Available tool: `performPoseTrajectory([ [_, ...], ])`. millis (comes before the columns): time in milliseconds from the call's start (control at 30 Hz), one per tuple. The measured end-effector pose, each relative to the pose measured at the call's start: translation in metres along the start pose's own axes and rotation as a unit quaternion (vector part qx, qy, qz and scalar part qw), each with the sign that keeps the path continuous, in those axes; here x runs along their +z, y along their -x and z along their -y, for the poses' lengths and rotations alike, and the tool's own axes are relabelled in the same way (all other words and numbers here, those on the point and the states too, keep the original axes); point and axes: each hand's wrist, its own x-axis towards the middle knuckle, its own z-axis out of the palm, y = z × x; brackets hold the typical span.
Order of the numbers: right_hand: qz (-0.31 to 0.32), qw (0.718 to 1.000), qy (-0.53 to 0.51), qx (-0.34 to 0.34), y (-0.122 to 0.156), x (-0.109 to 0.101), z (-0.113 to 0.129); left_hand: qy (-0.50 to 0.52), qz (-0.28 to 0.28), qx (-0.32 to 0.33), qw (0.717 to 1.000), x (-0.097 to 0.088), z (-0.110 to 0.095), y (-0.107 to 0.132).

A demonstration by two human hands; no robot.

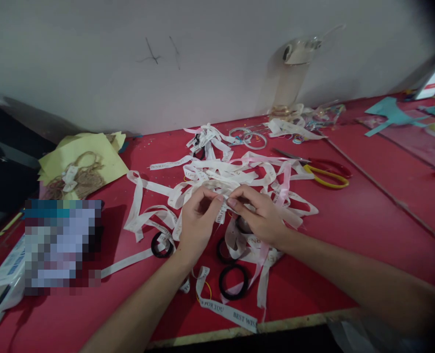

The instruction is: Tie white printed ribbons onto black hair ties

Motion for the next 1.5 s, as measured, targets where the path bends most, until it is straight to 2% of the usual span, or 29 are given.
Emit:
performPoseTrajectory([
  [300,0.005,1.000,0.016,-0.007,0.000,0.000,-0.001,-0.001,0.000,0.012,1.000,0.000,-0.002,0.000],
  [500,-0.004,1.000,0.000,0.005,0.001,0.000,-0.001,0.017,0.017,-0.022,0.999,-0.002,0.002,-0.006],
  [667,-0.016,0.998,-0.047,0.039,0.001,-0.001,-0.002,0.031,0.007,-0.040,0.999,-0.003,0.005,-0.011],
  [1200,-0.015,0.994,-0.089,0.061,0.001,0.001,-0.003,0.019,0.035,-0.047,0.998,-0.003,0.003,-0.010],
  [1500,-0.013,0.994,-0.084,0.070,0.001,0.001,-0.004,0.001,0.047,-0.026,0.999,-0.004,0.004,-0.010],
])
